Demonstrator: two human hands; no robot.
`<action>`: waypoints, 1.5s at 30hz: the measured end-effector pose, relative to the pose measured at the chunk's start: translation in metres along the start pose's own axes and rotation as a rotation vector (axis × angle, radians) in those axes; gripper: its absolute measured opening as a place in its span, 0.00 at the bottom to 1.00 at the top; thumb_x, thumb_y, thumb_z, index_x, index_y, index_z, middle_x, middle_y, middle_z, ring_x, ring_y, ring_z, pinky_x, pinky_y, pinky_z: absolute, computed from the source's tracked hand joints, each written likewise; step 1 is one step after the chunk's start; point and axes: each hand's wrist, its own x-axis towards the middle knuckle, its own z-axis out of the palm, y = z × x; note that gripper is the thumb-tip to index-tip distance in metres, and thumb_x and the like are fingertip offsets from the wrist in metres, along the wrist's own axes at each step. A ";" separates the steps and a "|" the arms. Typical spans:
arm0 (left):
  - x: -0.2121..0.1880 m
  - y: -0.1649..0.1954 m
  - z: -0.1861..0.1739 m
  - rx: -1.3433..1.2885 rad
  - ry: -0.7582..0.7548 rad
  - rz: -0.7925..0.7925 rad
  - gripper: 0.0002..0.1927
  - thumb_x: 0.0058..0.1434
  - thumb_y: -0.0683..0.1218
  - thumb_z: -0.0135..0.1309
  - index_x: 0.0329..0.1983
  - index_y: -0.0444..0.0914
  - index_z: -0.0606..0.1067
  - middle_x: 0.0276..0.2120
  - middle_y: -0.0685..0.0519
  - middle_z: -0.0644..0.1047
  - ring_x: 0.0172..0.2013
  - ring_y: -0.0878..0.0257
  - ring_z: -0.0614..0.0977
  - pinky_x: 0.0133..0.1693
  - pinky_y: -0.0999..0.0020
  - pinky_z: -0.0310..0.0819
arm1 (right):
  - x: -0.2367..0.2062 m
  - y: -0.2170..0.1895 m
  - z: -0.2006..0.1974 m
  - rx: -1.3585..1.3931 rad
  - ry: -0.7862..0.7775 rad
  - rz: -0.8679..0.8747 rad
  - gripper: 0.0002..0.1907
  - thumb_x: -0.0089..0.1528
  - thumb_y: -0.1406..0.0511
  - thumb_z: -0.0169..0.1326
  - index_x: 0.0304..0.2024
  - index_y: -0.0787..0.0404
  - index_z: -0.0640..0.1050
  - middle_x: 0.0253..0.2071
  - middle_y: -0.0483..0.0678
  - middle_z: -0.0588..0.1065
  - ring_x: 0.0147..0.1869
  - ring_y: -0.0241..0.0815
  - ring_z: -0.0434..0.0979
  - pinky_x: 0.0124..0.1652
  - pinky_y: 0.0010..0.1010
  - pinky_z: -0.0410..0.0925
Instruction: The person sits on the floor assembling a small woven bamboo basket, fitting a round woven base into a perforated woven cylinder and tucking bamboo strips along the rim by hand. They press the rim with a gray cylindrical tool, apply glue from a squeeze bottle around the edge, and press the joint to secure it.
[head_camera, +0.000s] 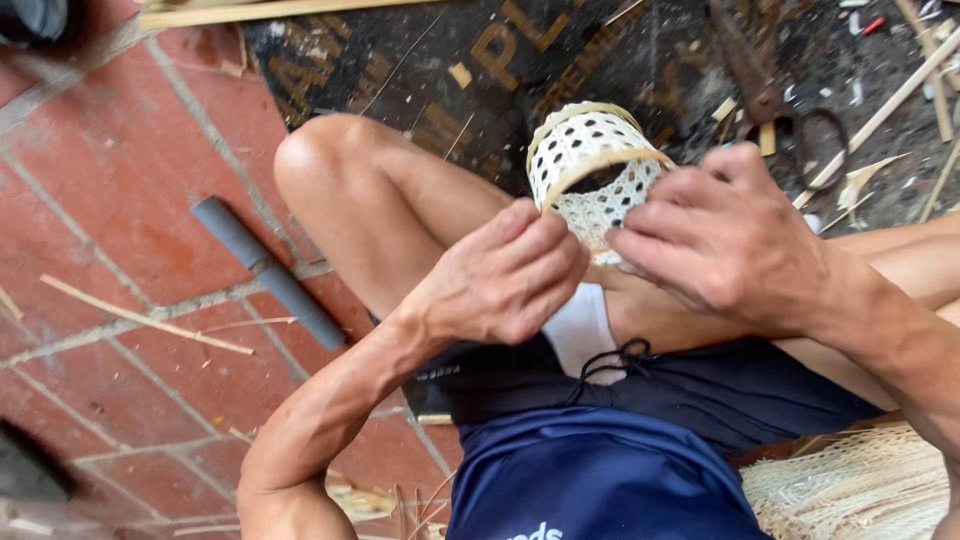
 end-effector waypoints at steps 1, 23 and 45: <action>-0.002 0.008 -0.012 0.020 -0.013 0.017 0.20 0.56 0.44 0.58 0.49 0.27 0.78 0.46 0.45 0.76 0.52 0.51 0.78 0.56 0.56 0.72 | 0.003 -0.011 -0.009 0.000 0.008 -0.017 0.12 0.57 0.65 0.61 0.42 0.61 0.85 0.40 0.43 0.81 0.45 0.39 0.76 0.49 0.38 0.58; -0.023 0.103 -0.074 0.240 0.094 0.033 0.17 0.51 0.45 0.57 0.43 0.32 0.80 0.34 0.50 0.77 0.36 0.63 0.77 0.32 0.69 0.56 | 0.012 -0.097 -0.047 -0.126 0.193 -0.361 0.12 0.48 0.64 0.60 0.31 0.66 0.83 0.29 0.39 0.74 0.38 0.37 0.71 0.42 0.33 0.63; -0.033 0.099 -0.048 0.263 0.011 -0.090 0.13 0.59 0.42 0.60 0.44 0.31 0.78 0.35 0.52 0.74 0.34 0.65 0.74 0.31 0.71 0.60 | 0.011 -0.087 -0.011 -0.099 0.129 -0.259 0.09 0.51 0.64 0.61 0.32 0.62 0.81 0.28 0.40 0.73 0.40 0.39 0.73 0.50 0.41 0.68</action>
